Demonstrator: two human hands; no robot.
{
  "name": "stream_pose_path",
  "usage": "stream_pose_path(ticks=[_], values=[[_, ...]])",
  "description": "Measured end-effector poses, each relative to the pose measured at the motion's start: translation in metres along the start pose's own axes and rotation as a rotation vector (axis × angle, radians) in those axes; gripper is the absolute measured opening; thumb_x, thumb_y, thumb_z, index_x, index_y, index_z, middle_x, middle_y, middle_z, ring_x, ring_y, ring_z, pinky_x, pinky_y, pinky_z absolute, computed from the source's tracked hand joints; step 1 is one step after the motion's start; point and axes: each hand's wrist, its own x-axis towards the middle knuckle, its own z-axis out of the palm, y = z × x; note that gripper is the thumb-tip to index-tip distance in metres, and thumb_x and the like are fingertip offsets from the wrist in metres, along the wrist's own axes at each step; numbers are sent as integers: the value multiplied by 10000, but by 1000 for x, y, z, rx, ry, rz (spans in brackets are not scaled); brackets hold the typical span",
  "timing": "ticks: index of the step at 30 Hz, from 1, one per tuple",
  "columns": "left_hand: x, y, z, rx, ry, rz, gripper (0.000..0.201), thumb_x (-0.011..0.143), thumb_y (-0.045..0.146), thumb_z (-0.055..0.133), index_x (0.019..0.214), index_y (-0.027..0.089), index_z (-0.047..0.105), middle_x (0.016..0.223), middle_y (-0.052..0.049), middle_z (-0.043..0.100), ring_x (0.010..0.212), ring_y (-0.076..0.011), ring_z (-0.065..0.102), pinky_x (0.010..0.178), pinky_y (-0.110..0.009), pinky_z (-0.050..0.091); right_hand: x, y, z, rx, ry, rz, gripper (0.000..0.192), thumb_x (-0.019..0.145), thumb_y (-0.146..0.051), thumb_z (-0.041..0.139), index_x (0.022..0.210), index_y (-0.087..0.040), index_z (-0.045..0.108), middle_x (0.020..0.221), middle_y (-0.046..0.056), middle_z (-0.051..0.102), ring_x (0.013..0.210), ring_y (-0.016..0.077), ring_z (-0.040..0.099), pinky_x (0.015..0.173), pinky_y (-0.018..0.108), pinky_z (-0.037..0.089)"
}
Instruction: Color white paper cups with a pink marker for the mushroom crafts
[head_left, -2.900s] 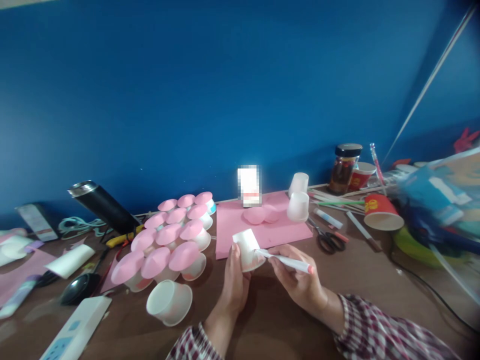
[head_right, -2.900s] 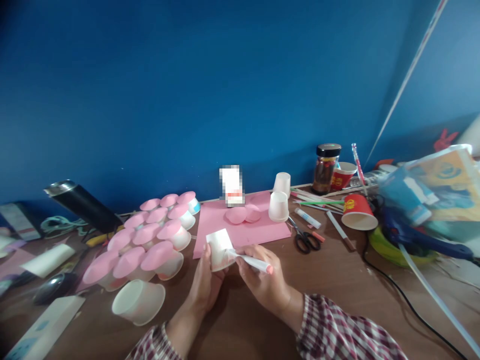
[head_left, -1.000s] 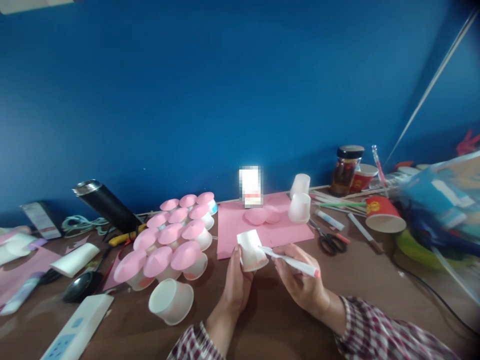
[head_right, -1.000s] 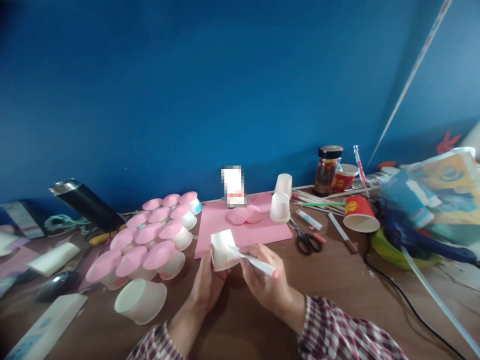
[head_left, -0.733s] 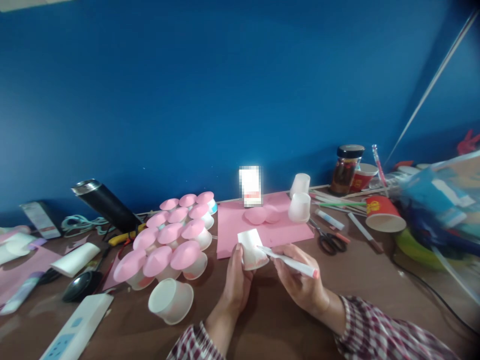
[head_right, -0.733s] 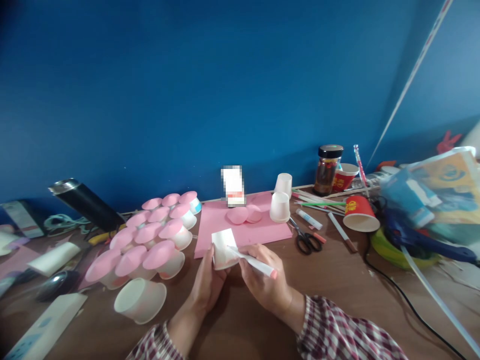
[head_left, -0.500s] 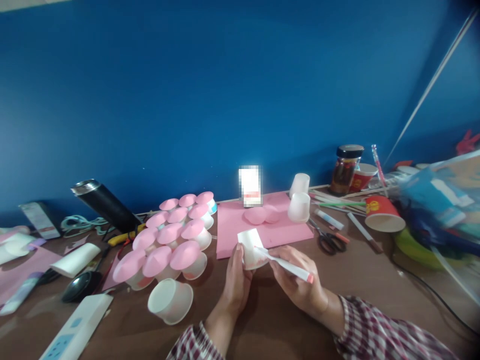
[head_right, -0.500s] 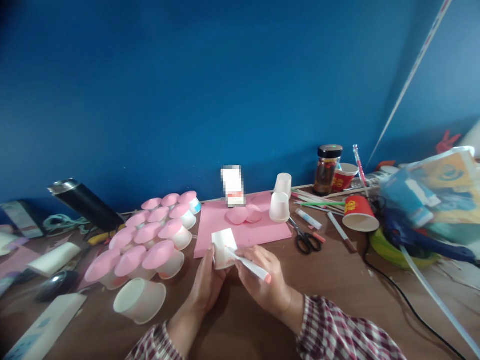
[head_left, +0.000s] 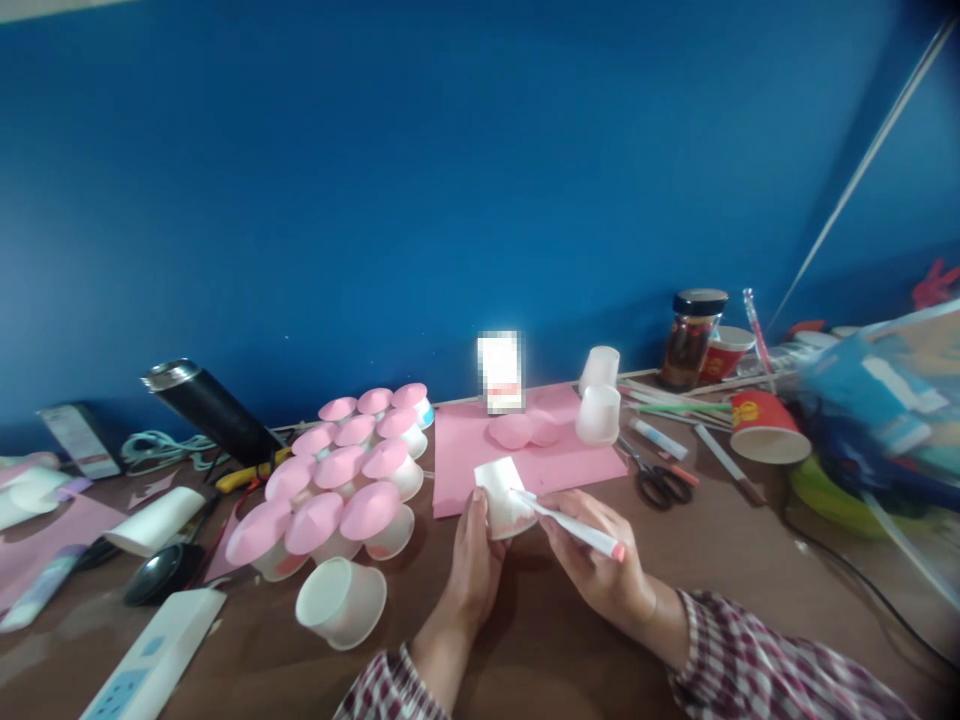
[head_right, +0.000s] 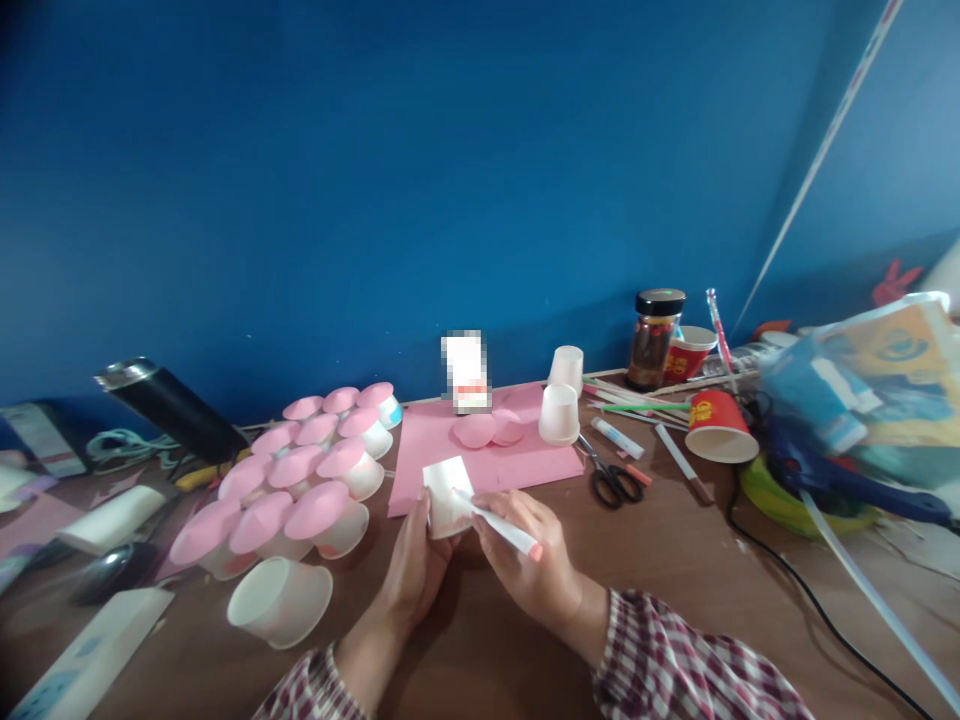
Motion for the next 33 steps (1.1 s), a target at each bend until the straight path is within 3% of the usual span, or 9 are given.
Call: stream_pose_path(ticks=[4, 12, 20, 33], values=[[0, -1, -3, 14, 22, -13, 343, 858, 467, 618, 1063, 196, 659, 1157, -77, 689, 1198, -285, 567, 1049, -439, 408, 0, -1, 0, 16, -2, -12, 130, 946, -171, 525, 1013, -185, 635, 836, 64, 717, 708, 187, 683, 669, 291, 551], [-1, 2, 2, 19, -25, 35, 297, 873, 453, 608, 994, 188, 666, 1066, -63, 720, 1123, -262, 617, 1044, -422, 409, 5, -5, -1, -17, 12, -55, 152, 973, -208, 492, 995, -186, 640, 827, 69, 728, 703, 192, 697, 663, 295, 569], [-3, 2, 2, 22, -43, 28, 336, 898, 449, 575, 1080, 176, 651, 1136, -83, 710, 1136, -262, 614, 1048, -422, 409, 2, -2, 0, -2, -1, -4, 136, 935, -144, 538, 1019, -192, 633, 836, 60, 725, 721, 193, 695, 676, 299, 570], [-2, 0, 0, 58, -29, 54, 318, 874, 456, 604, 999, 175, 683, 1068, -71, 718, 1094, -249, 622, 1009, -395, 429, 2, -2, 0, -14, 1, 11, 119, 944, -165, 531, 1011, -194, 624, 820, 67, 726, 712, 197, 698, 667, 307, 578]])
